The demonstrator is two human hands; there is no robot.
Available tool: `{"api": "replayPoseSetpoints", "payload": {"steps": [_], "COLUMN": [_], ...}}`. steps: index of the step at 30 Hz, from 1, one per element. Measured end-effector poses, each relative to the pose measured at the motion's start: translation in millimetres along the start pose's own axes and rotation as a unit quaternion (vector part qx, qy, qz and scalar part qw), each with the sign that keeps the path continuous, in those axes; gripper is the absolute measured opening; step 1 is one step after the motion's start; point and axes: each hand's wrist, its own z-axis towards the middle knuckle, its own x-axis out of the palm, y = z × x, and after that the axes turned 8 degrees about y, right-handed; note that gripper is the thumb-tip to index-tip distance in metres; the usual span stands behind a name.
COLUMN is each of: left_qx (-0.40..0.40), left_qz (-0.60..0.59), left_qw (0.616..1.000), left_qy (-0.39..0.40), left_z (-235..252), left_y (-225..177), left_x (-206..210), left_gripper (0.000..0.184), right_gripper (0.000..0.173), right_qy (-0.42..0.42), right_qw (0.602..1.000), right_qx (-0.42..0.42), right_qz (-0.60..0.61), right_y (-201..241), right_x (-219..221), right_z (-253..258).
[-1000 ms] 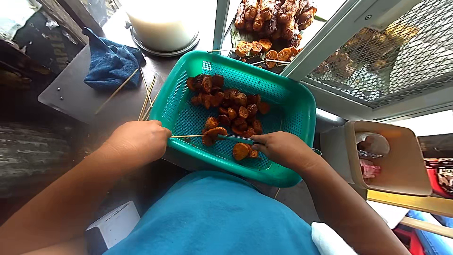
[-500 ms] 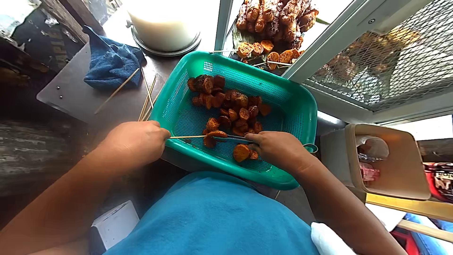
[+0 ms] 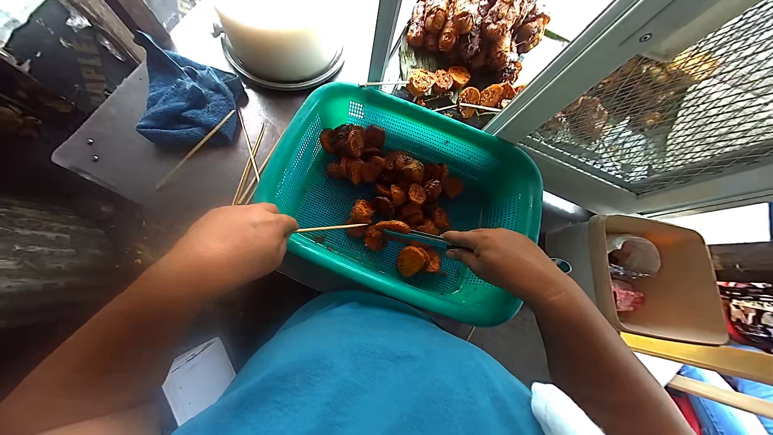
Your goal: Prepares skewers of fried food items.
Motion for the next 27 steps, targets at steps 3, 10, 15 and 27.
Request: {"api": "replayPoseSetpoints", "payload": {"steps": [3, 10, 15, 27], "left_qx": [-0.017, 0.005, -0.001, 0.041], "left_qz": [-0.003, 0.052, 0.07, -0.638], "left_qw": [1.0, 0.995, 0.991, 0.769], "left_qy": [0.017, 0.084, 0.111, -0.001], "left_z": [9, 22, 26, -14], "left_y": [-19, -50, -56, -50], "left_x": [5, 4, 0, 43], "left_gripper": [0.024, 0.025, 0.027, 0.033], "right_gripper": [0.029, 0.027, 0.028, 0.034], "right_qy": [-0.024, -0.103, -0.158, -0.106], "right_qw": [1.0, 0.992, 0.987, 0.732], "right_qx": [-0.001, -0.008, -0.02, -0.047], "right_qz": [-0.02, -0.069, 0.016, 0.672], "right_y": [0, -13, -23, 1], "right_x": [5, 19, 18, 24], "right_z": [-2, -12, -23, -35]}}
